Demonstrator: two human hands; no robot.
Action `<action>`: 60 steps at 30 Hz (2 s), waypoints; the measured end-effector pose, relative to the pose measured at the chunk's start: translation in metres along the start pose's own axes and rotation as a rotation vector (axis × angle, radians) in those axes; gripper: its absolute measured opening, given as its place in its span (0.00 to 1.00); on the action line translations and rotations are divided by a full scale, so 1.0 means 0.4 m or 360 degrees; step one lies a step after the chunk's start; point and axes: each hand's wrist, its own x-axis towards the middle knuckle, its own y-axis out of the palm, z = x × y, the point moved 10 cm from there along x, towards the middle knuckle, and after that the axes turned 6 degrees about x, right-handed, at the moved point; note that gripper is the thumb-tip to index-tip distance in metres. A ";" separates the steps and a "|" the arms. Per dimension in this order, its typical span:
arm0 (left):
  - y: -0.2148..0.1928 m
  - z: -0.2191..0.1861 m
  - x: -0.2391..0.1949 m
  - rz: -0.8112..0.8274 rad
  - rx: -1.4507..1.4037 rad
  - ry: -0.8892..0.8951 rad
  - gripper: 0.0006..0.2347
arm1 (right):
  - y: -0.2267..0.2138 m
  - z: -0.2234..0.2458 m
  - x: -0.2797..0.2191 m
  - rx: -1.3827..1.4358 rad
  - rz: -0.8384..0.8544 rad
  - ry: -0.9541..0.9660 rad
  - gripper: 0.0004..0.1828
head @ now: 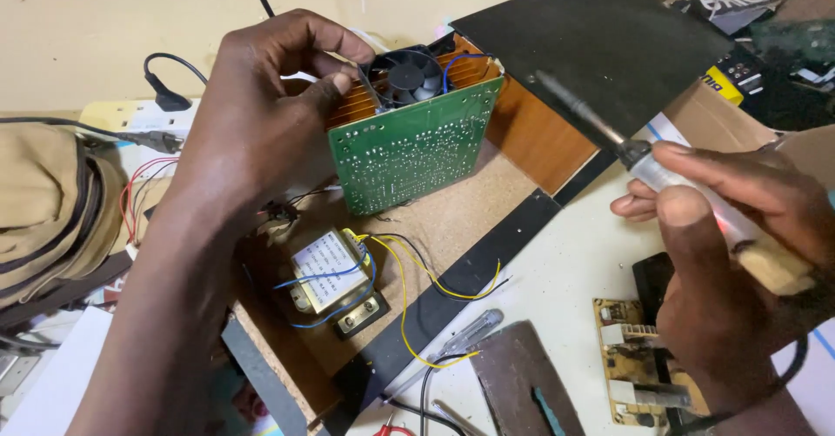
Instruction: The person solders wires and components onto a green circuit board using a soldering iron and solder wire. They handle a heatsink with a fan, a transformer, and various colored wires, repeatedly flipping the board to access different sides.
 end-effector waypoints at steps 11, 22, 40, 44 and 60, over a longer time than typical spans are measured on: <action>-0.011 -0.023 -0.008 -0.0069 0.0161 0.0137 0.06 | 0.046 0.015 -0.006 -0.0164 0.0117 0.0016 0.19; -0.007 -0.030 -0.003 -0.0119 0.0038 0.0382 0.11 | 0.128 0.039 0.011 0.0221 0.0150 -0.0042 0.19; 0.089 -0.100 -0.009 0.0430 -0.0759 0.0714 0.04 | 0.266 0.014 0.004 0.0666 0.0645 -0.0269 0.57; 0.030 -0.065 0.001 0.0173 -0.0559 0.0441 0.06 | 0.246 0.079 0.032 0.0353 0.0685 -0.0339 0.47; 0.058 -0.077 0.015 0.0063 0.0585 0.0580 0.12 | 0.204 0.036 0.037 0.0549 0.0452 -0.0193 0.58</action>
